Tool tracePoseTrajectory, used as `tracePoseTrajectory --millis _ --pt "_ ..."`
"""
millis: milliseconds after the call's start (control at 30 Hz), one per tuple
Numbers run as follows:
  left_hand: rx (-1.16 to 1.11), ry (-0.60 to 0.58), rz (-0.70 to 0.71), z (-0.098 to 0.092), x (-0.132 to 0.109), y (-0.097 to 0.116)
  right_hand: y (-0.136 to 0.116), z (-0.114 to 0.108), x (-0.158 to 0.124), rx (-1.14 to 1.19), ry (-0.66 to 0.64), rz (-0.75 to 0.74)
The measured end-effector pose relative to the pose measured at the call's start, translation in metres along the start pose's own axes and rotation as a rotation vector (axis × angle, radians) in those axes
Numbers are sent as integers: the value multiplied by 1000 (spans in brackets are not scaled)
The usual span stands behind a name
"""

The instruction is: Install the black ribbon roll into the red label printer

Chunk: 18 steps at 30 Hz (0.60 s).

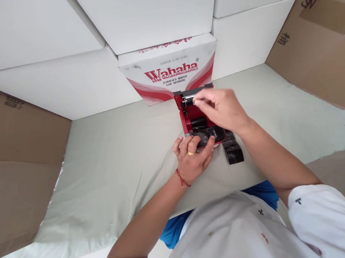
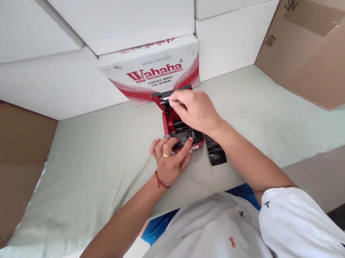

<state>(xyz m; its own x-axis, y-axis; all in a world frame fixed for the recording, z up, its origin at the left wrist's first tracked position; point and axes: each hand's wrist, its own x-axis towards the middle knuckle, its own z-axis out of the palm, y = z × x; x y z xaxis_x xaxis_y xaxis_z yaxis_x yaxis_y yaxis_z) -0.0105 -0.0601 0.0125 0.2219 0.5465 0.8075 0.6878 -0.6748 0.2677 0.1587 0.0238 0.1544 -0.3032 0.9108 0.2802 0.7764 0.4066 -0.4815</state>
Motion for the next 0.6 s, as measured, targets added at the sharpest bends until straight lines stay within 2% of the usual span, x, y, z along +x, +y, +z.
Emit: tracePoseTrajectory --millis 67,133,300,433,533,600 --pt "-12 3 1 1 -1 0 2 -6 3 -62 146 -14" --pt "-60 13 -36 3 -3 -1 7 -6 10 -144 179 -31" --pt "-143 6 -96 6 -9 -5 23 4 11 -109 48 -123" --pt "-209 -39 -136 7 -11 -5 21 -4 -20 -87 0 -154" --pt "-243 -56 -178 7 -12 -4 17 -10 -45 -94 -116 -178" --pt "-207 -33 -150 7 -12 -4 16 -8 -55 -129 -185 -162"
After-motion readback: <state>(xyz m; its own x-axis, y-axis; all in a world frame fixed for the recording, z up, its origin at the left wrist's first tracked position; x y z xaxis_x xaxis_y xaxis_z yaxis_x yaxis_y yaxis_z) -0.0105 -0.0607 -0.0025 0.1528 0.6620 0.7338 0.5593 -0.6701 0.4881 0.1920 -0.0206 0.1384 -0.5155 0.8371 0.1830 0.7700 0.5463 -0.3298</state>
